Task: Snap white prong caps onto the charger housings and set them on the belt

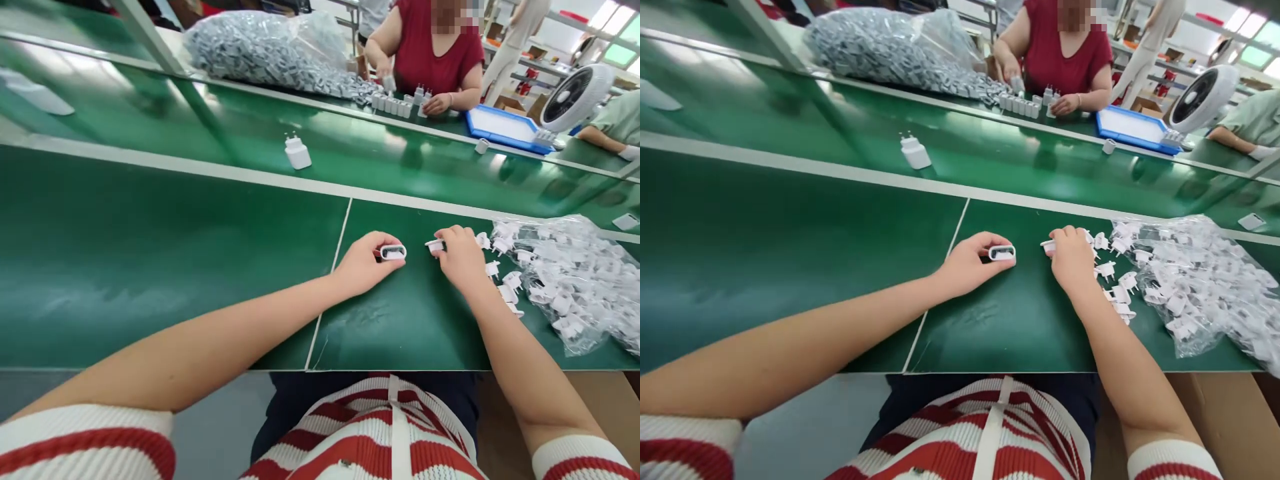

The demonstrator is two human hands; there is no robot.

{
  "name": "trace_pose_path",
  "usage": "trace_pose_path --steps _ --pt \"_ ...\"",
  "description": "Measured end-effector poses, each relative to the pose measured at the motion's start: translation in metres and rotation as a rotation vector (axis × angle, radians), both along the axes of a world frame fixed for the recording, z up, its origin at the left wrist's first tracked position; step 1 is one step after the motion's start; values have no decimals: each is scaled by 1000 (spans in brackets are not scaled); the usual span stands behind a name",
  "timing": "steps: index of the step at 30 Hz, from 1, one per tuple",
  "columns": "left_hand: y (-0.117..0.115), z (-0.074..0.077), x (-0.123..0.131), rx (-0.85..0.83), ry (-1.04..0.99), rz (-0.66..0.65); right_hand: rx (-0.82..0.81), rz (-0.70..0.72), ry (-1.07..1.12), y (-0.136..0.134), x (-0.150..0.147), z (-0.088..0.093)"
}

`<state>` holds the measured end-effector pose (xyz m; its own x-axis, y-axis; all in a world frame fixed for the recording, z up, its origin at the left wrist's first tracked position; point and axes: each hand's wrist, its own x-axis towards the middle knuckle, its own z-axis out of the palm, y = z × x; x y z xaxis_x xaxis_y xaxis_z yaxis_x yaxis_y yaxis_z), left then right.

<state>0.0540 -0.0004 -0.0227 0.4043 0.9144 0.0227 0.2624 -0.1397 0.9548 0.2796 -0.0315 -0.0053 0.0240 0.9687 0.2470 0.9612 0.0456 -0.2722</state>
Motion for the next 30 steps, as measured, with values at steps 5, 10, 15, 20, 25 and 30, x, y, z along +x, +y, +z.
trace_pose_path --steps 5,10,15,20,25,30 --pt "-24 -4 -9 -11 -25 -35 -18 61 -53 -13 3 4" --pt "-14 -3 -19 -5 3 -113 -4 325 35 -31 -15 9" --pt "-13 0 -26 34 2 -172 -156 356 42 -27 -27 4" --pt "-13 -2 -25 60 -16 -183 -228 140 321 -33 -20 4" --pt "-11 -7 -27 173 -8 -313 -216 93 741 -40 -18 10" --pt "-18 -8 -5 111 66 -37 -175 232 862 -43 -19 16"
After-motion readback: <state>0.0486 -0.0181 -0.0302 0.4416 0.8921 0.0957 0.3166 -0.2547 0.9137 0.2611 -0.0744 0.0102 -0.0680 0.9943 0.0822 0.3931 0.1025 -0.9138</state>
